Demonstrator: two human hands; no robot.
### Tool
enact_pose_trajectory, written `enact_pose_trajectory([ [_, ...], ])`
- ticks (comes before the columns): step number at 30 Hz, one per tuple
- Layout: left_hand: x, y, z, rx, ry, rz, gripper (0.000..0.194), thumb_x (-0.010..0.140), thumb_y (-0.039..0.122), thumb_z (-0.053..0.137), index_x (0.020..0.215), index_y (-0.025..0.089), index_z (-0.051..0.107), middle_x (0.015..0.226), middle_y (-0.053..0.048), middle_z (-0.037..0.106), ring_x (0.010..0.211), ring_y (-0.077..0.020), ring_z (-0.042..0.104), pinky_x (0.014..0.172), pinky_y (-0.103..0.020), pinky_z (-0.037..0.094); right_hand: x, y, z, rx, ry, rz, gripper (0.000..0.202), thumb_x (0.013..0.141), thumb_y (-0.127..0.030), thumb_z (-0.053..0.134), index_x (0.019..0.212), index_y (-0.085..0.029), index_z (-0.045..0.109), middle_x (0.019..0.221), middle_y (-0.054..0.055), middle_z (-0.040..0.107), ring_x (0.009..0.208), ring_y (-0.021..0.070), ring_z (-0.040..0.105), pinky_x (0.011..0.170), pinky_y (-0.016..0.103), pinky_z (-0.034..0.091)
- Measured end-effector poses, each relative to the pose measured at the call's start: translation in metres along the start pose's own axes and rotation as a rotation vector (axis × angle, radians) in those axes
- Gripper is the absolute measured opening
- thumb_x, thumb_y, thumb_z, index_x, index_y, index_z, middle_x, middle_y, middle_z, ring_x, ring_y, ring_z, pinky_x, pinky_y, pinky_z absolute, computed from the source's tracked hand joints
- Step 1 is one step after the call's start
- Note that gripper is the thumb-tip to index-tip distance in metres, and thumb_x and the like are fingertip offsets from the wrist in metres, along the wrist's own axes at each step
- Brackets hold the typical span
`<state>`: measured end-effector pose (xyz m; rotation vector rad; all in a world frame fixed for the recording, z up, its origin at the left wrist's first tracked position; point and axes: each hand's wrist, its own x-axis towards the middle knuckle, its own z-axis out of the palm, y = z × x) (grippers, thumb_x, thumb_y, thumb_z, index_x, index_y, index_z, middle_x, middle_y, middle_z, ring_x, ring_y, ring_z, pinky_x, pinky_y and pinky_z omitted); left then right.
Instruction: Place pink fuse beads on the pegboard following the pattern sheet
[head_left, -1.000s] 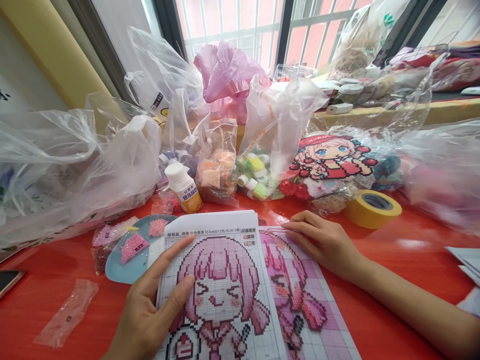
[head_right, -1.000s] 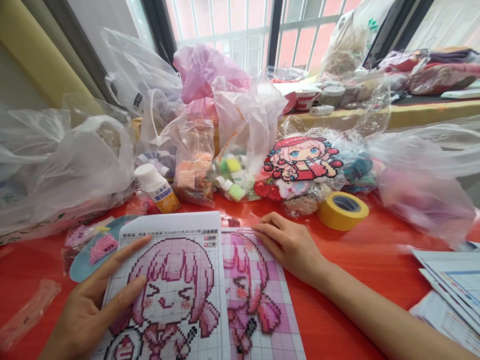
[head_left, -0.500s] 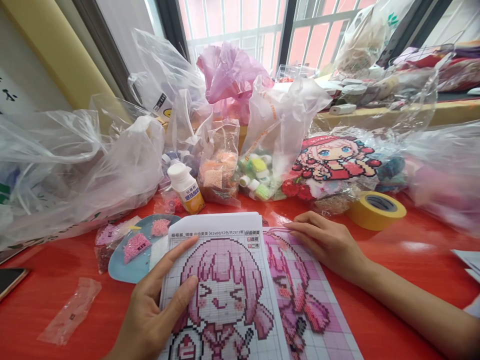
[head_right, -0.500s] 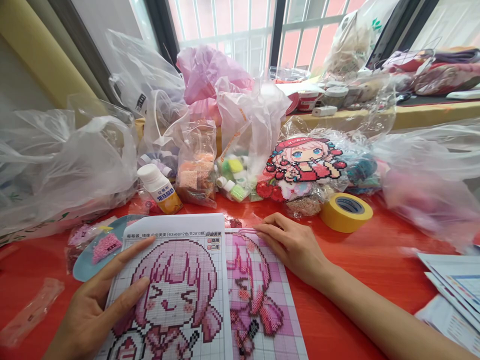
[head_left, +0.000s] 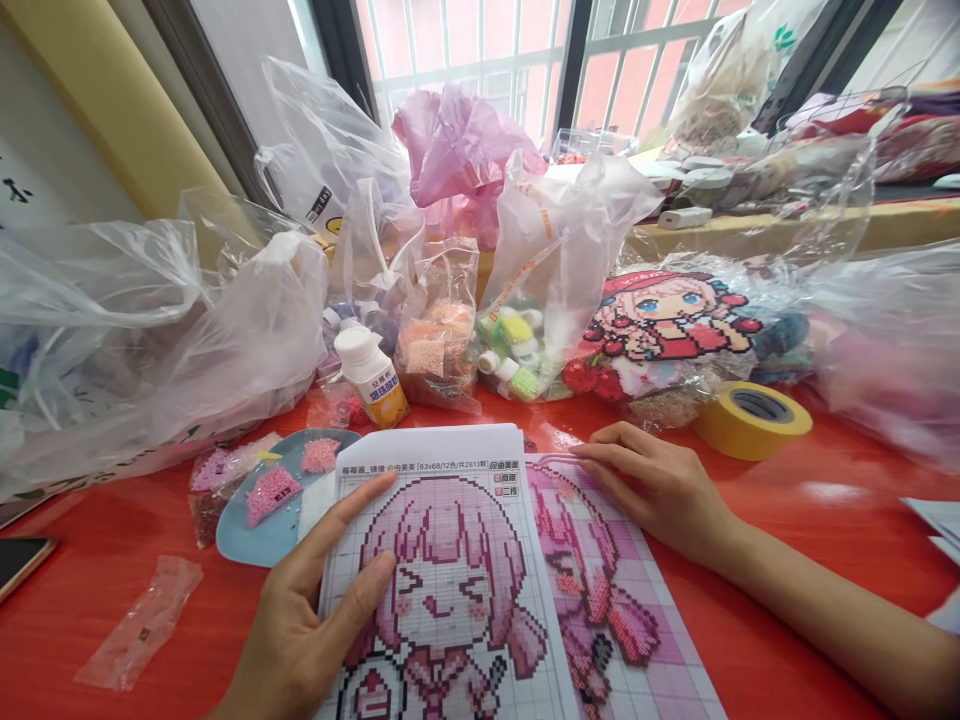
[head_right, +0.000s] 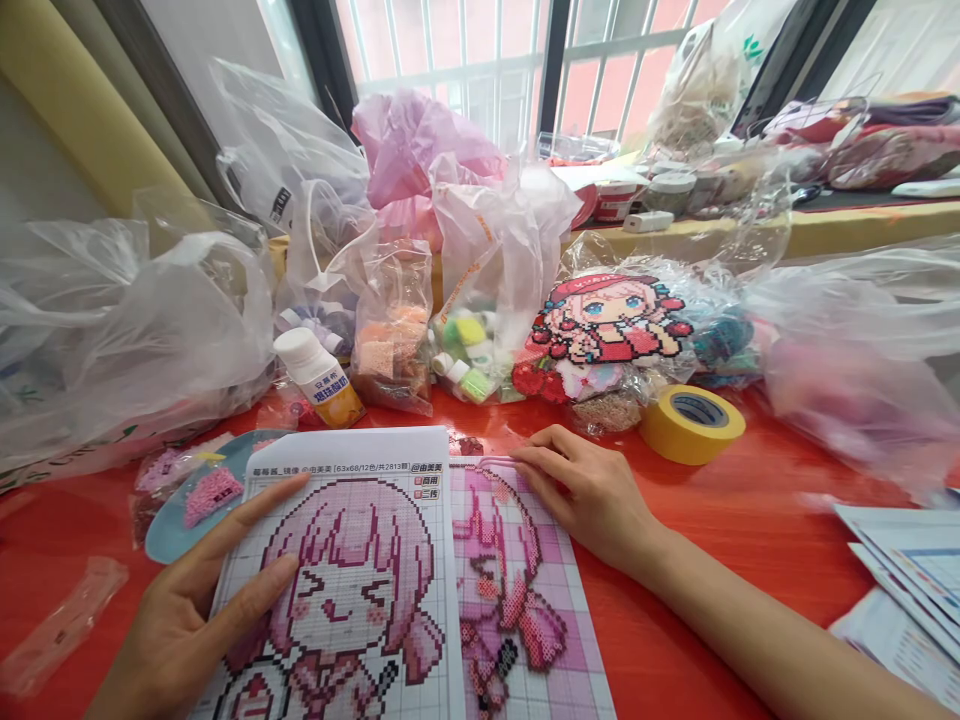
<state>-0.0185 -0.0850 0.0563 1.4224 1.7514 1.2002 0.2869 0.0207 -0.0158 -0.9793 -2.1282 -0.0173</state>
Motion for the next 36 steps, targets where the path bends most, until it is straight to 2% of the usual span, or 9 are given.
enact_pose_trajectory([
  [5,0.0003,0.0002,-0.0008,-0.004,-0.008,-0.004,0.046,0.080,0.045,0.067,0.123,0.031,0.067,0.129,0.000,0.070,0.129,-0.0294,0.056,0.109,-0.040,0.044,0.0029,-0.0022,-0.0030,-0.006,0.024,0.012,0.015,0.093,-0.026,0.056,0.093,-0.022,0.070,0.083,0.003,0.068,0.064,0.0101,0.064,0.057,0.021,0.051],
  [13,0.0002,-0.0003,-0.0002,-0.014,0.001,-0.010,0.045,0.079,0.046,0.068,0.122,0.035,0.068,0.127,0.002,0.071,0.128,-0.0282,0.057,0.110,-0.039,0.043,0.0017,-0.0028,-0.0021,-0.011,0.023,0.014,0.014,0.093,-0.026,0.056,0.093,-0.021,0.070,0.083,0.003,0.068,0.064,0.0096,0.063,0.058,0.022,0.051],
  [19,0.0007,0.0003,-0.0004,-0.012,0.012,0.000,0.046,0.078,0.046,0.069,0.122,0.033,0.069,0.125,-0.001,0.072,0.124,-0.0308,0.060,0.107,-0.042,0.047,0.0013,-0.0036,-0.0013,-0.011,0.029,0.025,0.016,0.094,-0.028,0.055,0.091,-0.022,0.070,0.082,0.003,0.068,0.063,0.0097,0.063,0.056,0.021,0.050],
  [36,-0.0004,0.0003,-0.0003,-0.004,-0.005,-0.025,0.044,0.079,0.048,0.067,0.122,0.038,0.067,0.128,0.005,0.070,0.127,-0.0265,0.057,0.110,-0.036,0.043,-0.0001,-0.0030,-0.0008,0.002,0.038,0.039,0.015,0.094,-0.028,0.056,0.091,-0.021,0.069,0.082,0.003,0.067,0.062,0.0096,0.060,0.054,0.022,0.047],
])
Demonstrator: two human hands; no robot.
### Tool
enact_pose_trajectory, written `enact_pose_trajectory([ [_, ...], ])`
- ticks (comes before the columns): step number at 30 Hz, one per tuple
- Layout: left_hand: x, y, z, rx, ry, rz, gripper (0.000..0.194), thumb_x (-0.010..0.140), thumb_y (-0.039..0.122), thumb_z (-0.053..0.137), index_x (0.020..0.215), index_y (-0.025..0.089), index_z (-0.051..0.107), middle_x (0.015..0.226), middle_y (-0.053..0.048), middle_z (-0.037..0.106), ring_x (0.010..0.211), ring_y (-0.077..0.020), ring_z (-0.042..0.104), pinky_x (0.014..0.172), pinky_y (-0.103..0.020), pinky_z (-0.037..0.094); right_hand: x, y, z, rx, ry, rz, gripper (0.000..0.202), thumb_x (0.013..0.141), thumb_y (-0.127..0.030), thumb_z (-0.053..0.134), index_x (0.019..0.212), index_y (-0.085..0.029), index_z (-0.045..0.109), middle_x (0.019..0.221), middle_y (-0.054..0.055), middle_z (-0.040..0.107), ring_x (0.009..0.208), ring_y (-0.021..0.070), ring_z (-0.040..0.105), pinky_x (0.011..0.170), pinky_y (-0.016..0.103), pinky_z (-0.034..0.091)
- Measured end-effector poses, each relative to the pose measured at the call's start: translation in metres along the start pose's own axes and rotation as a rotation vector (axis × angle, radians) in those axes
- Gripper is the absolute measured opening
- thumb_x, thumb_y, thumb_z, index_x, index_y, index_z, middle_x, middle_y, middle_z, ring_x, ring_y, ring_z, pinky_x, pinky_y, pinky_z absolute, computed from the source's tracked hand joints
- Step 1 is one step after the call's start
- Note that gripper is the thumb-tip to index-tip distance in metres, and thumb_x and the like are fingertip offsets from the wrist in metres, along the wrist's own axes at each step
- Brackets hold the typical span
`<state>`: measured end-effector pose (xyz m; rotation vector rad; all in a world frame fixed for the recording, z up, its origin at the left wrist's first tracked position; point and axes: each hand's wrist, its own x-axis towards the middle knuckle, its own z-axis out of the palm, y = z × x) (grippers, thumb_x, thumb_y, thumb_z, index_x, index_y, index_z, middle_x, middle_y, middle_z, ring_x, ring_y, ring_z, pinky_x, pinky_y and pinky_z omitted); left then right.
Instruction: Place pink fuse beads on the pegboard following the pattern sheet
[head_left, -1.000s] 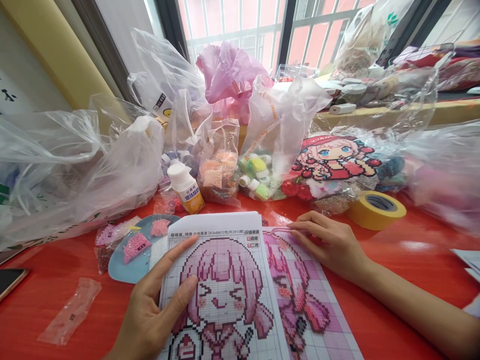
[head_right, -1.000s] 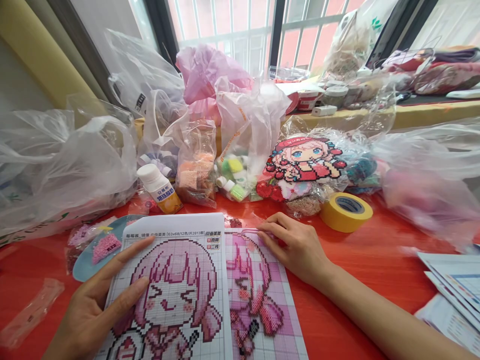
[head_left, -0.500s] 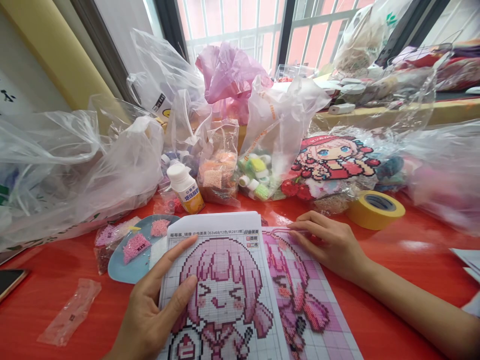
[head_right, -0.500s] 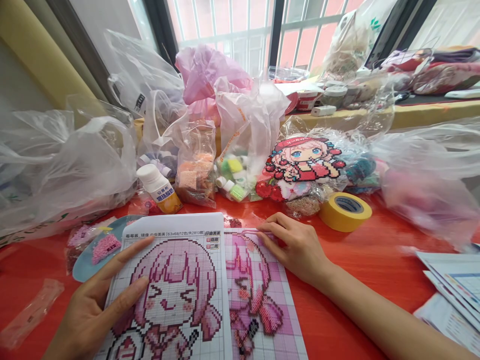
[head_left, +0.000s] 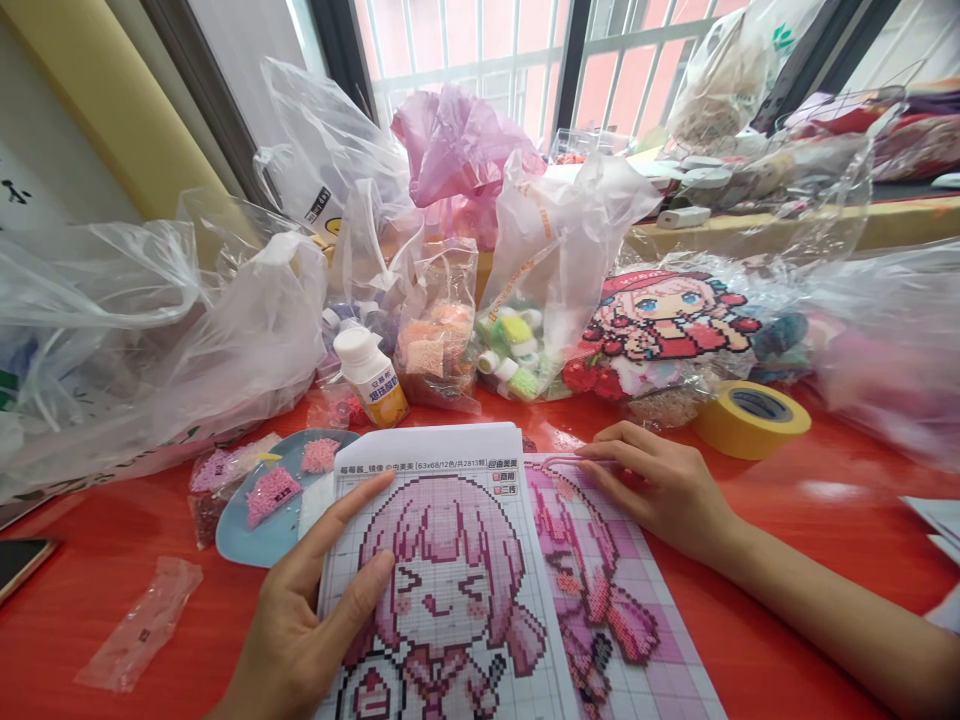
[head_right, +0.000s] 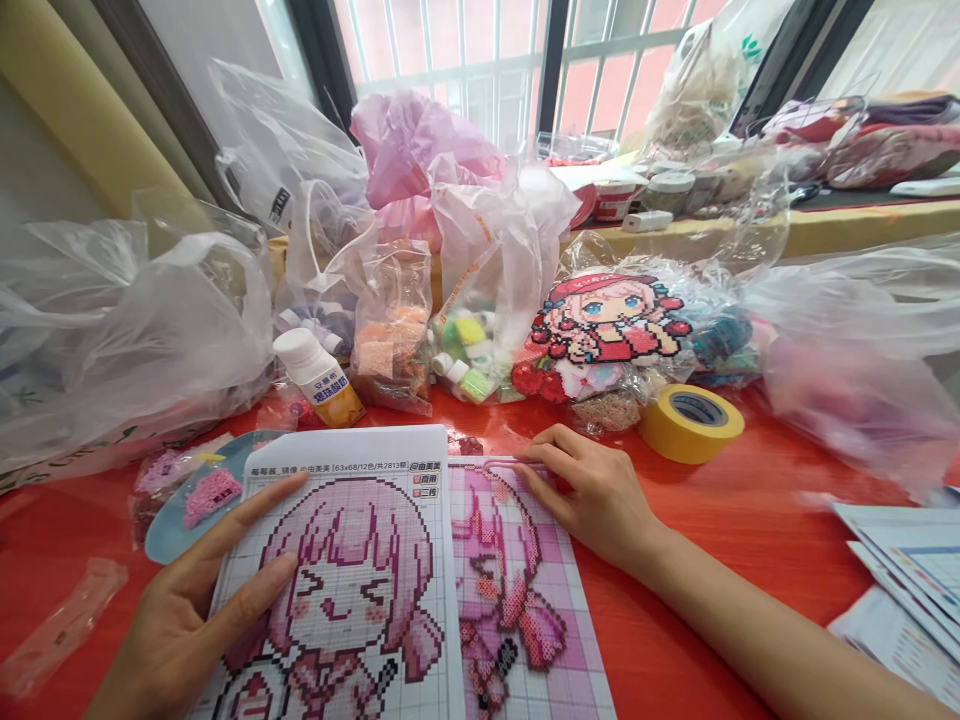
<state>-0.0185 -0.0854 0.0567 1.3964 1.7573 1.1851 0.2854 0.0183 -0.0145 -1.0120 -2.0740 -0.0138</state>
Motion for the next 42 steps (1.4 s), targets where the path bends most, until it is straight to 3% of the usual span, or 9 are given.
enact_pose_trajectory([
  [14,-0.0001,0.0010,0.0008,-0.004,0.004,-0.006,0.043,0.079,0.048,0.067,0.121,0.040,0.067,0.127,0.008,0.070,0.128,-0.0252,0.057,0.109,-0.034,0.045,0.0033,0.0005,-0.0030,-0.019,-0.003,-0.062,0.011,0.092,-0.024,0.058,0.090,-0.020,0.068,0.081,0.002,0.067,0.060,0.0081,0.060,0.052,0.019,0.046],
  [27,0.0002,0.0000,0.0006,0.027,0.013,0.023,0.043,0.079,0.049,0.067,0.121,0.039,0.067,0.130,0.007,0.069,0.131,-0.0259,0.055,0.109,-0.034,0.045,0.0024,0.0001,-0.0019,-0.004,0.055,0.021,0.013,0.091,-0.027,0.061,0.083,-0.020,0.068,0.077,0.001,0.065,0.054,0.0065,0.057,0.049,0.020,0.044],
  [38,0.0002,-0.0001,0.0008,0.028,0.012,0.009,0.041,0.079,0.049,0.067,0.120,0.045,0.066,0.130,0.011,0.068,0.131,-0.0226,0.055,0.109,-0.030,0.043,0.0020,0.0023,-0.0013,-0.030,0.015,-0.024,0.013,0.091,-0.028,0.061,0.083,-0.021,0.069,0.077,0.001,0.067,0.057,0.0077,0.059,0.051,0.020,0.045],
  [42,0.0002,-0.0012,0.0011,0.020,0.018,0.014,0.042,0.079,0.050,0.067,0.120,0.042,0.067,0.131,0.009,0.068,0.132,-0.0250,0.054,0.108,-0.032,0.045,0.0018,0.0015,-0.0012,-0.028,0.018,-0.014,0.014,0.091,-0.028,0.061,0.082,-0.021,0.069,0.077,0.001,0.067,0.056,0.0074,0.059,0.051,0.019,0.045],
])
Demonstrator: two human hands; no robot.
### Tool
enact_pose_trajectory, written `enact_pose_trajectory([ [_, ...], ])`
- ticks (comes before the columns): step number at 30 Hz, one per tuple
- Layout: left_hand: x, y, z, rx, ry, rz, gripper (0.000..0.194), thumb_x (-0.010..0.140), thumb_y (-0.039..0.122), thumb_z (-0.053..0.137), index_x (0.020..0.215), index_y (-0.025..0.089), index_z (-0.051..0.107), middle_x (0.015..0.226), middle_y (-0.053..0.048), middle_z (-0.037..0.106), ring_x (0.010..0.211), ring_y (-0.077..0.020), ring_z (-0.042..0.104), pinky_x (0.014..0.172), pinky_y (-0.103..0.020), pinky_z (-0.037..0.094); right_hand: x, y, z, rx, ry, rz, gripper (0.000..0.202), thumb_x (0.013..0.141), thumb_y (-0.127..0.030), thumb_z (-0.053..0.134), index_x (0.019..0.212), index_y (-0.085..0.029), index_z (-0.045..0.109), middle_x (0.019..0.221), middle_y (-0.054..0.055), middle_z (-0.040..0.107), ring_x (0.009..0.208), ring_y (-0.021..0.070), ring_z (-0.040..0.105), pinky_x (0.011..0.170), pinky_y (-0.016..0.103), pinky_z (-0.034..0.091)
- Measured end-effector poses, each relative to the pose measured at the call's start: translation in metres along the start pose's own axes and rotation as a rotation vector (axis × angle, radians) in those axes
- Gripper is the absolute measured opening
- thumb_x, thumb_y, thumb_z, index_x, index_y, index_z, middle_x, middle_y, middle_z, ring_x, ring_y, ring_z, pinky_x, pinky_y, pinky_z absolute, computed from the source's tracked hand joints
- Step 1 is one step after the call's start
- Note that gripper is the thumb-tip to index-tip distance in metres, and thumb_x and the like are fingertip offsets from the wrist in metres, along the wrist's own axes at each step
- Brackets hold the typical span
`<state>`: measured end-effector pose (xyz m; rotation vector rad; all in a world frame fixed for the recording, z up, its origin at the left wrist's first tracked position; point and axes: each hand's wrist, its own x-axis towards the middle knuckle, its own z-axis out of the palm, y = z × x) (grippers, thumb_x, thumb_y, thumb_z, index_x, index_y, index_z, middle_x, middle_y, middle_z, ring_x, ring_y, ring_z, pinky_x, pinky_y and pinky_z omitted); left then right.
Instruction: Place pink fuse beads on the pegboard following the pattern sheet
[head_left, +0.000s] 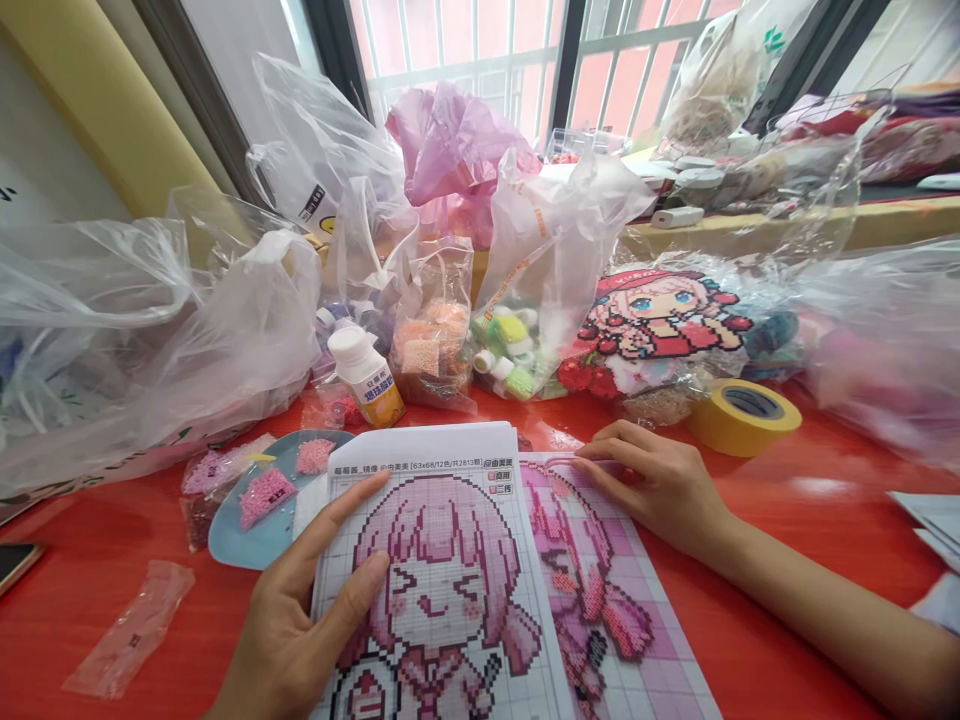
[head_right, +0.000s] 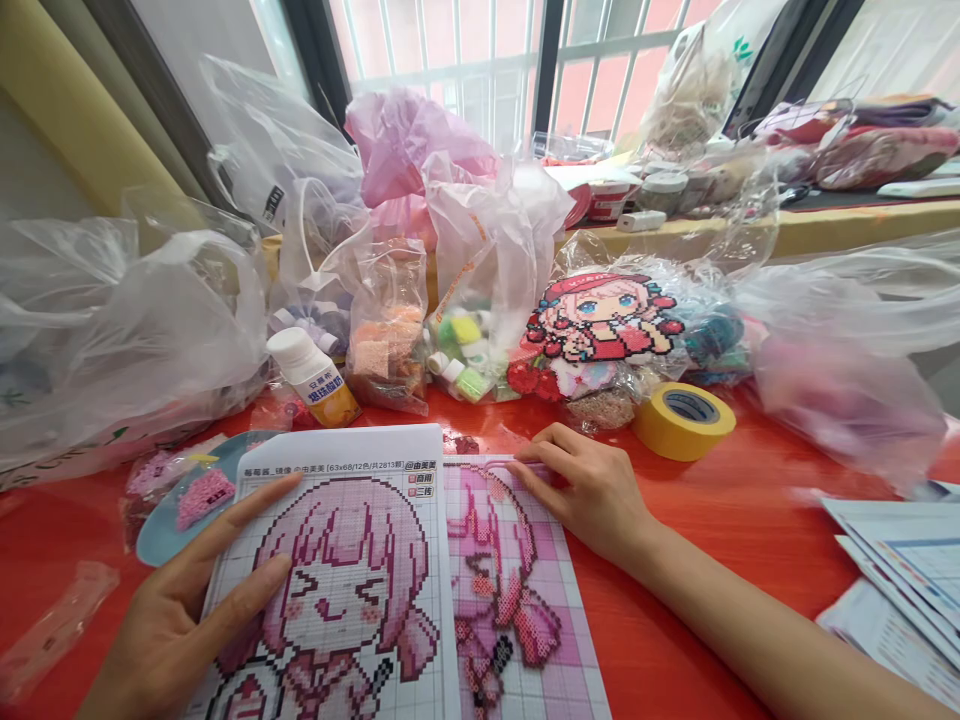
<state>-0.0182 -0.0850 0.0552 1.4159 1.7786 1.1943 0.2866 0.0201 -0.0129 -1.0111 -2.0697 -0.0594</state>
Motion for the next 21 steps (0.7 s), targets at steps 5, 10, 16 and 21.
enact_pose_trajectory([
  [5,-0.0003,-0.0008,0.0005,-0.005,-0.001,-0.002,0.043,0.079,0.051,0.067,0.121,0.042,0.067,0.130,0.008,0.068,0.131,-0.0252,0.055,0.110,-0.034,0.044,-0.0003,-0.0006,0.0000,0.000,0.004,0.019,0.016,0.091,-0.030,0.061,0.081,-0.021,0.069,0.075,0.001,0.067,0.055,0.0071,0.059,0.050,0.019,0.044],
  [10,-0.0001,-0.0006,0.0003,0.003,0.001,0.010,0.044,0.079,0.050,0.066,0.122,0.038,0.067,0.130,0.006,0.068,0.132,-0.0273,0.054,0.111,-0.038,0.043,-0.0002,0.0002,0.0001,-0.004,-0.008,0.003,0.017,0.091,-0.032,0.061,0.080,-0.021,0.070,0.075,0.001,0.067,0.055,0.0072,0.057,0.049,0.020,0.043],
  [16,0.0001,-0.0005,-0.0003,-0.008,-0.010,0.019,0.046,0.080,0.047,0.067,0.123,0.034,0.067,0.130,0.003,0.069,0.129,-0.0286,0.056,0.109,-0.039,0.044,0.0009,0.0000,-0.0009,0.005,-0.020,-0.011,0.016,0.091,-0.031,0.062,0.082,-0.021,0.071,0.075,0.001,0.067,0.056,0.0073,0.058,0.050,0.020,0.044],
  [21,0.0006,-0.0003,-0.0005,-0.021,-0.006,0.024,0.045,0.079,0.047,0.068,0.122,0.035,0.068,0.128,0.002,0.070,0.127,-0.0291,0.058,0.107,-0.038,0.047,0.0014,0.0003,-0.0016,-0.006,-0.035,-0.011,0.017,0.092,-0.032,0.061,0.082,-0.022,0.071,0.075,0.000,0.068,0.055,0.0074,0.059,0.051,0.020,0.045],
])
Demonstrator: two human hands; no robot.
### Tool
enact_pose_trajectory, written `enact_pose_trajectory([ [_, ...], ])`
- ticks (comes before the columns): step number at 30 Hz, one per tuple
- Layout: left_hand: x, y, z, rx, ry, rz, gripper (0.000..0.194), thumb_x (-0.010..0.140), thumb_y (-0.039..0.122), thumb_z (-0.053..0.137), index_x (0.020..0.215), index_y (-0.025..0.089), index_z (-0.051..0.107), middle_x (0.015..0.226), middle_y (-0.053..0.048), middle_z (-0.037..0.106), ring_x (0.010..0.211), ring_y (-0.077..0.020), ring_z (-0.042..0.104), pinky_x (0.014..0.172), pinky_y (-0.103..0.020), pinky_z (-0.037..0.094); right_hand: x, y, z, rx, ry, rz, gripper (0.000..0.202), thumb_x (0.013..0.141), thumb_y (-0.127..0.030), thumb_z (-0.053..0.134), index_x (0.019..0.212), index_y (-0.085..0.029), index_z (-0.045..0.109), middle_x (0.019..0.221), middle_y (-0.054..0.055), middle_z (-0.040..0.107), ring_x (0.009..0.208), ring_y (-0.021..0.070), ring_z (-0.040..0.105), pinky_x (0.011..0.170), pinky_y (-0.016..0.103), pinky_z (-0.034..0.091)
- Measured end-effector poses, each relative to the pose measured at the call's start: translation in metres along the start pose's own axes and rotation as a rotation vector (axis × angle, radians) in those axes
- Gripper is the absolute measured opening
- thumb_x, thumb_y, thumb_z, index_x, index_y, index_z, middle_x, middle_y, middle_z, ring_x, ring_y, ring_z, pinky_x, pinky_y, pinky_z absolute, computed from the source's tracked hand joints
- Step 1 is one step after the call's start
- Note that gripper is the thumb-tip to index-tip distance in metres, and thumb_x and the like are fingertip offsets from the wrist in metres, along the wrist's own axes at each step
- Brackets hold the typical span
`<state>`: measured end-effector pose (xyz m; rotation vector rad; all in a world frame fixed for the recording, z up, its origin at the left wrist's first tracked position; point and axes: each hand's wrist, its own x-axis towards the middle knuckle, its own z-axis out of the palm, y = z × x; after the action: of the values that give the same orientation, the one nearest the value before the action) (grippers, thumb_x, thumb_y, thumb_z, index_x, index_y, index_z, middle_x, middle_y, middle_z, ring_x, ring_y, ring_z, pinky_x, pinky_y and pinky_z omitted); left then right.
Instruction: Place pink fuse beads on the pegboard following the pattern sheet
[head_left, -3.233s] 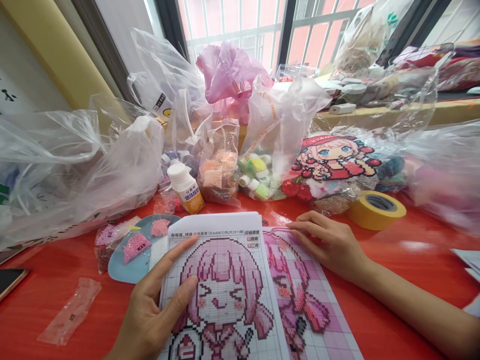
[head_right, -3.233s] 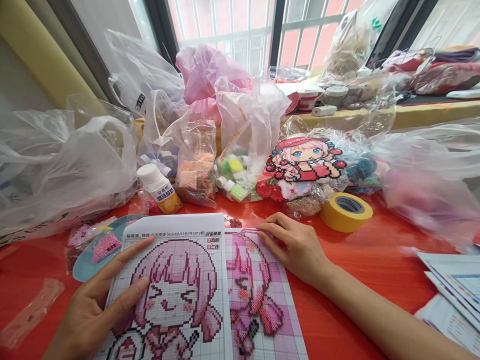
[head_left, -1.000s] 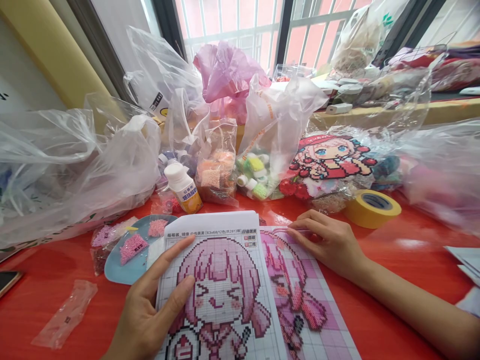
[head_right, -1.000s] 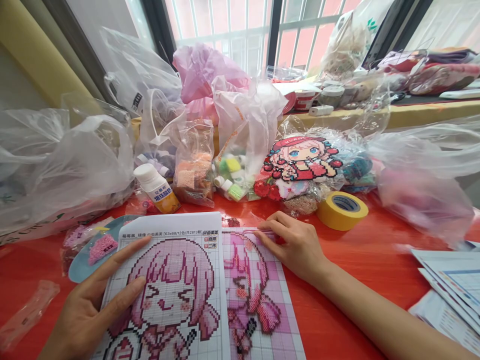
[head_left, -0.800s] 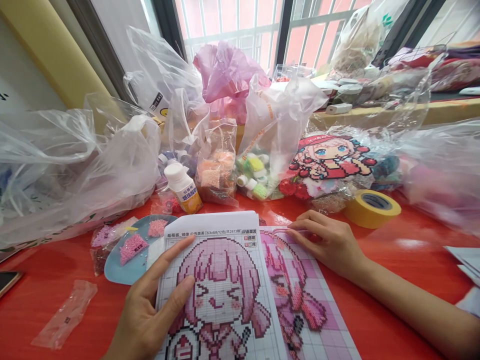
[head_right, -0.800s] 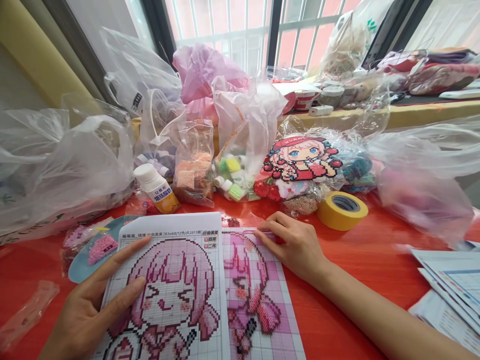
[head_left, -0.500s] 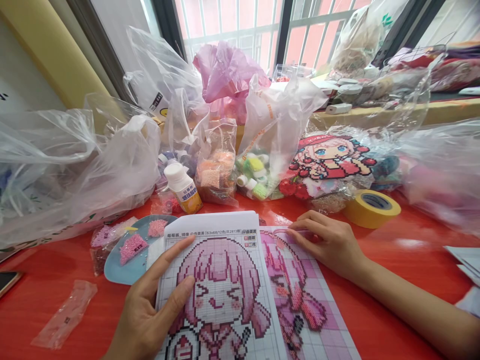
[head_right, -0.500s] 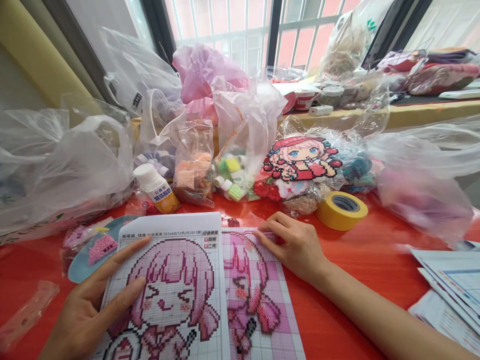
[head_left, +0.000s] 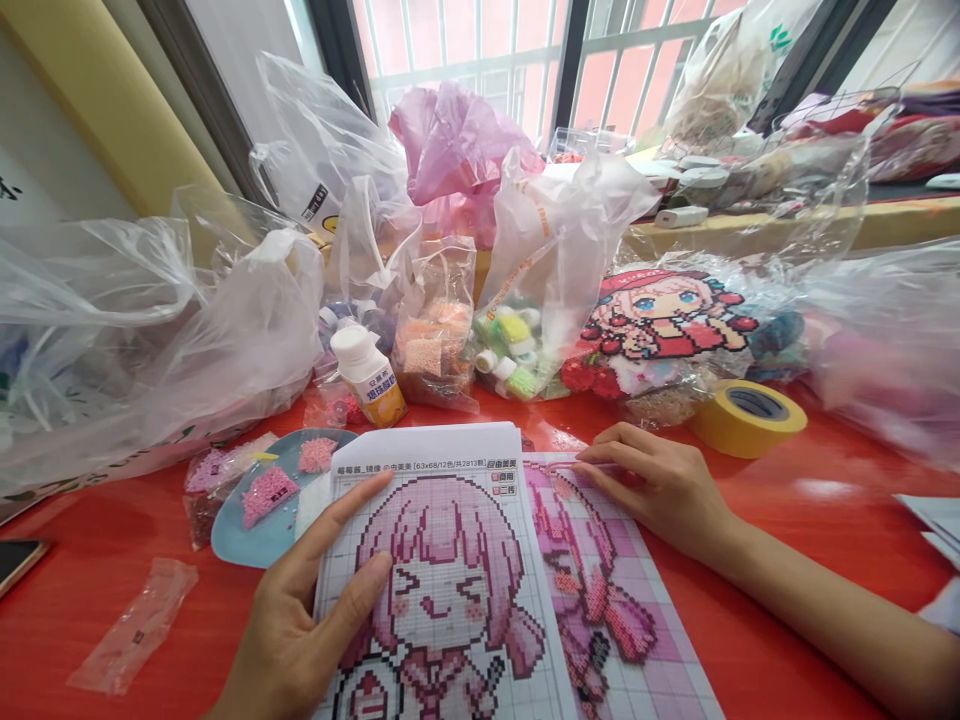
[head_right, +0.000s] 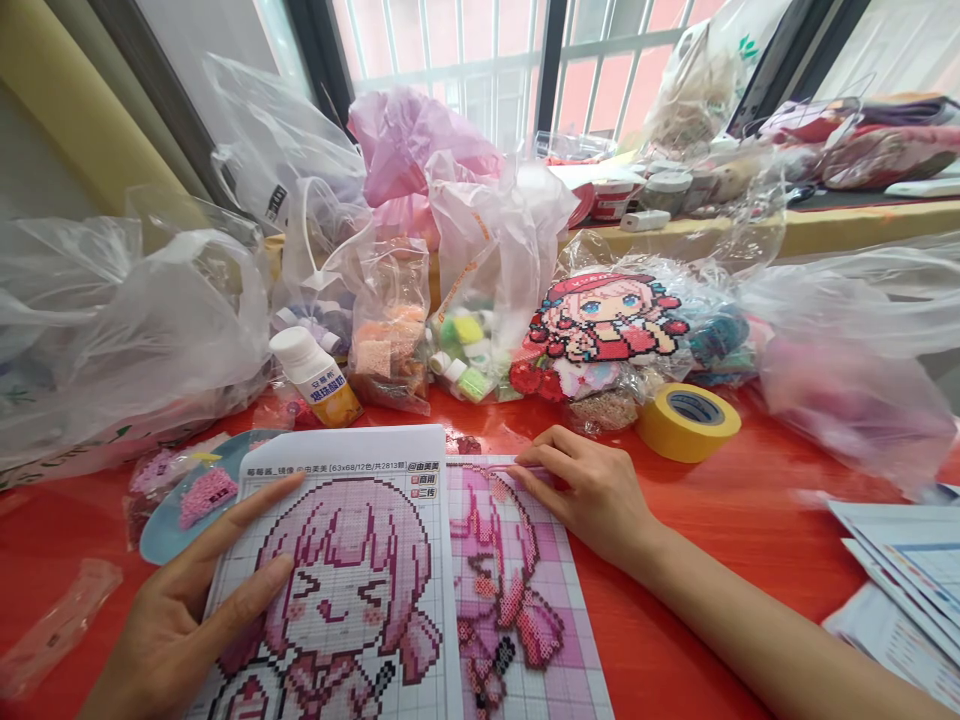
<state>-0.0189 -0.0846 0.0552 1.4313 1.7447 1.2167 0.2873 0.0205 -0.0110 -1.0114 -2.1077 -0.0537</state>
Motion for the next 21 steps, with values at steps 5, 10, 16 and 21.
enact_pose_trajectory([
  [5,-0.0001,0.0008,0.0002,0.003,0.010,-0.007,0.044,0.078,0.048,0.069,0.120,0.036,0.069,0.125,0.003,0.072,0.123,-0.0282,0.061,0.105,-0.036,0.049,-0.0002,-0.0006,0.0005,-0.019,0.017,-0.022,0.016,0.092,-0.031,0.061,0.082,-0.022,0.070,0.075,0.001,0.068,0.055,0.0071,0.059,0.051,0.019,0.045],
  [10,-0.0005,0.0018,0.0004,-0.003,0.002,-0.028,0.044,0.078,0.049,0.069,0.120,0.038,0.069,0.124,0.004,0.072,0.123,-0.0279,0.061,0.106,-0.037,0.047,-0.0002,-0.0013,0.0005,-0.056,0.037,-0.062,0.015,0.092,-0.030,0.062,0.083,-0.021,0.070,0.075,0.000,0.068,0.058,0.0071,0.061,0.051,0.019,0.044],
  [16,-0.0004,0.0016,-0.0004,-0.011,-0.011,-0.027,0.045,0.079,0.048,0.068,0.122,0.035,0.068,0.125,0.002,0.072,0.125,-0.0295,0.060,0.108,-0.041,0.045,-0.0013,-0.0010,0.0012,-0.092,0.040,-0.069,0.019,0.094,-0.031,0.059,0.082,-0.021,0.070,0.076,0.000,0.069,0.059,0.0072,0.062,0.052,0.019,0.044],
  [21,-0.0002,0.0012,-0.0015,-0.015,-0.024,-0.033,0.046,0.079,0.047,0.068,0.123,0.035,0.067,0.127,0.002,0.070,0.127,-0.0301,0.058,0.111,-0.043,0.042,-0.0014,-0.0013,0.0014,-0.100,0.042,-0.071,0.018,0.094,-0.031,0.059,0.083,-0.021,0.070,0.076,0.000,0.069,0.059,0.0069,0.062,0.052,0.019,0.045],
])
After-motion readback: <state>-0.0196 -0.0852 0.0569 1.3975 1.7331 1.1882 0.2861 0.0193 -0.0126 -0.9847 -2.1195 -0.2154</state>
